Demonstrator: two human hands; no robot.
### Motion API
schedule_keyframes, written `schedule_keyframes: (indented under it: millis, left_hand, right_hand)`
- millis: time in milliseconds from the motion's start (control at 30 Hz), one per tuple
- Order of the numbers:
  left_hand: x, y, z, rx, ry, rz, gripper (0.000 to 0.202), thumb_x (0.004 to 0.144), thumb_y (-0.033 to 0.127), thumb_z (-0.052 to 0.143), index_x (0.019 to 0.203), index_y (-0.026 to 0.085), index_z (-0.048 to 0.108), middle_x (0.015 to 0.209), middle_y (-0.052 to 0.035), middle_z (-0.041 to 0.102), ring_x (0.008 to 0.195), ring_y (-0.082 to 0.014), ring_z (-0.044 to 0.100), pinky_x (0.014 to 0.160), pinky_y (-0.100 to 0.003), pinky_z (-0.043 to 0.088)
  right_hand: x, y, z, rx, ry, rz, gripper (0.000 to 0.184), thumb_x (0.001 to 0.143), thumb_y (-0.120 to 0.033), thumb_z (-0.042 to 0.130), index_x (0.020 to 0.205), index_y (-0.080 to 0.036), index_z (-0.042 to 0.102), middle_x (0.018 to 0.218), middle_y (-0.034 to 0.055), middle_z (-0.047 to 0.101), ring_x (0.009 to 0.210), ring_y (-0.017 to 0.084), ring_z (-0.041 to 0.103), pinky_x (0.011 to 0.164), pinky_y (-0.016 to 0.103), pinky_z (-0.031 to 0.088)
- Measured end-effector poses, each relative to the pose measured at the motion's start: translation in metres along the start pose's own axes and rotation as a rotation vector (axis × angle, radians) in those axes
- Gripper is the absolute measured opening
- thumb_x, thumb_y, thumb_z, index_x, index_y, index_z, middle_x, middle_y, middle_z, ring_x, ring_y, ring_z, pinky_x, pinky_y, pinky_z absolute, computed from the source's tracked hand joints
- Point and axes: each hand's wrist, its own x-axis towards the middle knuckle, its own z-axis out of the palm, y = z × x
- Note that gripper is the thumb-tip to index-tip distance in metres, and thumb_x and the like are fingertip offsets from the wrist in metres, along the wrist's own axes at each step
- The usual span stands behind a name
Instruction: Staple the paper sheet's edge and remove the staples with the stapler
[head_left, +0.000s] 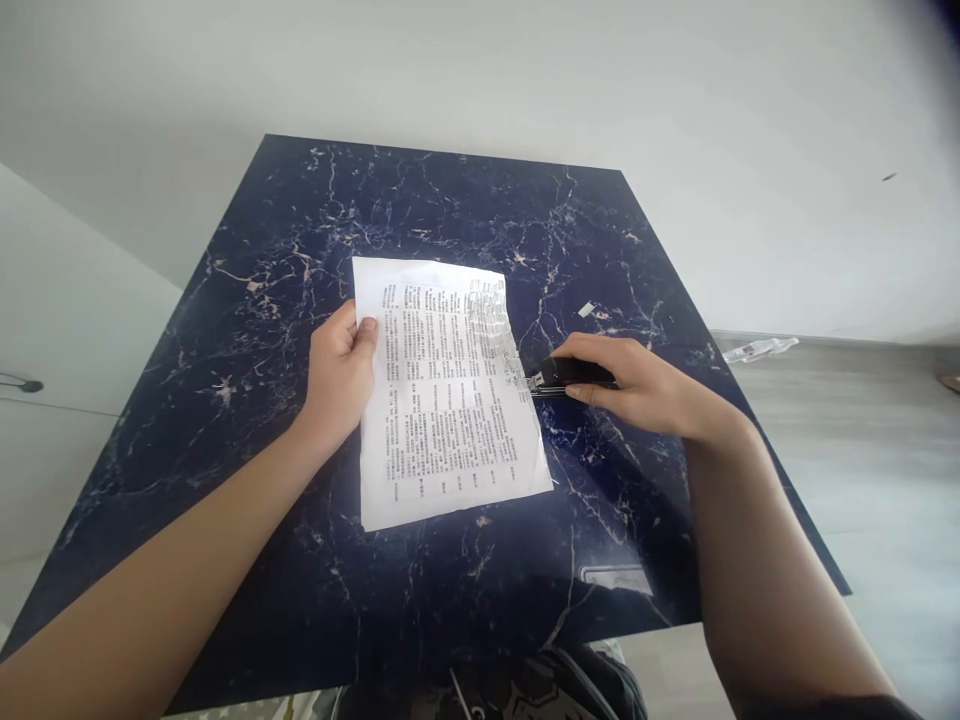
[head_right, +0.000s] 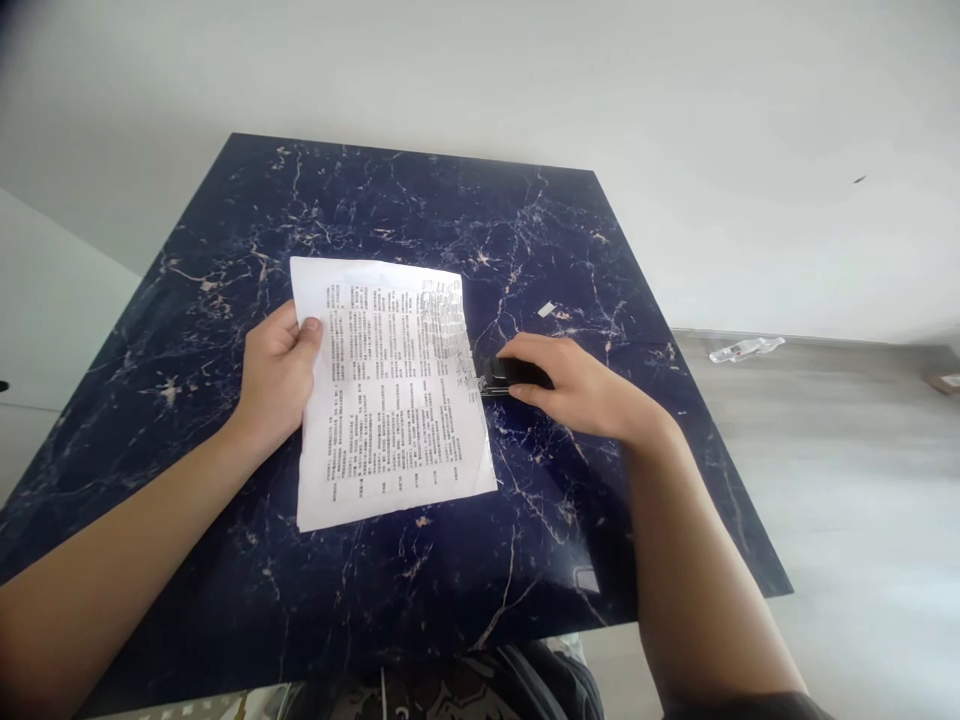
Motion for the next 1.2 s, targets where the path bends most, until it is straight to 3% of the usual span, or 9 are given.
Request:
schedule_keyframes:
  millis: [100,167,300,400,567,1200]
  left_hand:
    - [0.0,0.001,0.0,0.008,0.011,0.008,0.021,0.103,0.033,0.058,0.111,0.024,0.075,0.105,-0.0046,0.078,0.1,-0.0252,0.075,0.089,-0.041,0.063]
    - [0.0,0.002,0.0,0.003,0.007,0.011,0.022,0.104,0.033,0.057,0.112,0.024,0.075,0.106,-0.0048,0.078,0.101,-0.0252,0.075,0.089,-0.041,0.063]
    - [0.0,0.003,0.0,-0.006,-0.018,0.009,0.023,0.104,0.033,0.056,0.113,0.024,0.075,0.107,-0.0054,0.078,0.101,-0.0253,0.075,0.089,-0.041,0.063]
    - [-0.001,0.004,0.001,-0.018,-0.034,0.015,0.022,0.103,0.036,0.058,0.111,0.024,0.074,0.105,-0.0053,0.078,0.103,-0.0264,0.075,0.089,-0.042,0.064]
    - [-0.003,0.009,0.002,-0.03,-0.044,0.023,0.022,0.103,0.037,0.059,0.11,0.023,0.074,0.106,-0.0057,0.078,0.106,-0.027,0.075,0.091,-0.042,0.064]
    - [-0.009,0.015,0.005,-0.029,-0.054,0.017,0.023,0.103,0.041,0.061,0.107,0.023,0.074,0.103,-0.0053,0.078,0.103,-0.0267,0.075,0.088,-0.04,0.064]
  right_hand:
    - [0.003,-0.003,0.005,0.012,0.021,-0.002,0.026,0.101,-0.046,0.056,0.112,-0.024,0.067,0.111,0.0084,0.072,0.097,0.026,0.066,0.082,0.039,0.048]
    - [0.008,-0.006,0.014,0.0,0.094,0.051,0.037,0.106,-0.054,0.047,0.099,-0.023,0.065,0.098,0.0067,0.07,0.087,0.023,0.063,0.077,0.037,0.045]
    - [0.017,-0.009,0.034,-0.063,0.268,0.226,0.057,0.112,-0.06,0.026,0.07,-0.023,0.04,0.068,0.0026,0.055,0.063,0.018,0.047,0.063,0.036,0.032]
    - [0.021,-0.01,0.041,-0.078,0.316,0.216,0.054,0.112,-0.056,0.026,0.069,-0.024,0.033,0.066,0.0025,0.053,0.061,0.018,0.045,0.062,0.037,0.03]
    - [0.025,-0.011,0.042,-0.099,0.354,0.193,0.05,0.113,-0.049,0.027,0.071,-0.024,0.039,0.072,0.0046,0.059,0.067,0.02,0.052,0.065,0.037,0.032]
    - [0.031,-0.016,0.047,-0.136,0.401,0.214,0.049,0.112,-0.044,0.027,0.068,-0.024,0.04,0.068,0.0045,0.058,0.061,0.019,0.05,0.061,0.038,0.031]
